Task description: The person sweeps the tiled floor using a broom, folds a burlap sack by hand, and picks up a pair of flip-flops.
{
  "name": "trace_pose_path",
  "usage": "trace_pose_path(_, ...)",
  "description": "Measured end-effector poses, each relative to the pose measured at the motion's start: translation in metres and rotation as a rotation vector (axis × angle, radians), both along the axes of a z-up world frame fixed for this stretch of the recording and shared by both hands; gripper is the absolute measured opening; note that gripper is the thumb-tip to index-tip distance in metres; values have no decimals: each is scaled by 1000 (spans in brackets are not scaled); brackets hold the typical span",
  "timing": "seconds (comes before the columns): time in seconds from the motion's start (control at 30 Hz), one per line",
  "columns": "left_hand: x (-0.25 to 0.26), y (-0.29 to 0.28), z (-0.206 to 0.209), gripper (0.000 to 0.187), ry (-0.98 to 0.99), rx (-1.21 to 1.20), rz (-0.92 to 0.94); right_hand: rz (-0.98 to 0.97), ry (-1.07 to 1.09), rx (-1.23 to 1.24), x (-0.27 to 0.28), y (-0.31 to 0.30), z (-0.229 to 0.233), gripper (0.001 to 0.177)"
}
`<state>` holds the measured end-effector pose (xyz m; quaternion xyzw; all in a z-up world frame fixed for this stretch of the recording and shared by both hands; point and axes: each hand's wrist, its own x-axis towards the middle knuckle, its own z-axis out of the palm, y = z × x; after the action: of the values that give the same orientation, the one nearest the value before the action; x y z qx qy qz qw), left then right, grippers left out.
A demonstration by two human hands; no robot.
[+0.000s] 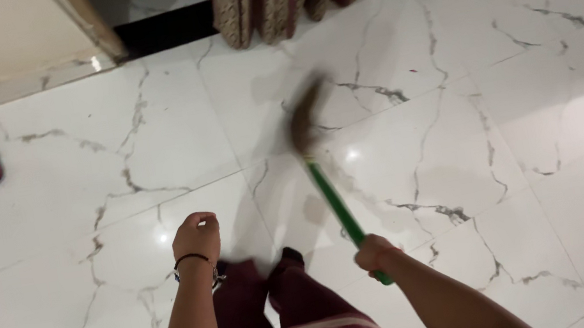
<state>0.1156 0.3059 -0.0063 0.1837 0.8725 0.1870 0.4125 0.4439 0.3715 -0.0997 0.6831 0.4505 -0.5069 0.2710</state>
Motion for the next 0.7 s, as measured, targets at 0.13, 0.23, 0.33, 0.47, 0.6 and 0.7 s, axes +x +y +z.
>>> trace_pose_path(0.13, -20, 4, -4, 24, 8, 4, 48, 660, -59, 110, -98, 22, 50, 35)
trace_pose_path(0.23, -40, 23, -3, 25, -26, 25, 76, 818, -35, 269, -129, 51, 70, 38)
trace_pose_path(0.33, -64, 45, -4, 25, -18, 83, 72, 837, -65, 342, -119, 70, 78, 41)
trace_pose_path(0.47, -81, 73, -3, 23, 13, 164, 45, 685, -234, 350, -65, 72, 92, 41)
trace_pose_path(0.6, -87, 97, 1, 23, -91, 117, 50, 302, -364, 380, -13, 55, 98, 39)
trace_pose_path(0.7, -87, 120, -8, 21, -38, 167, 2, 75, -408, 430, 15, 70, 82, 26)
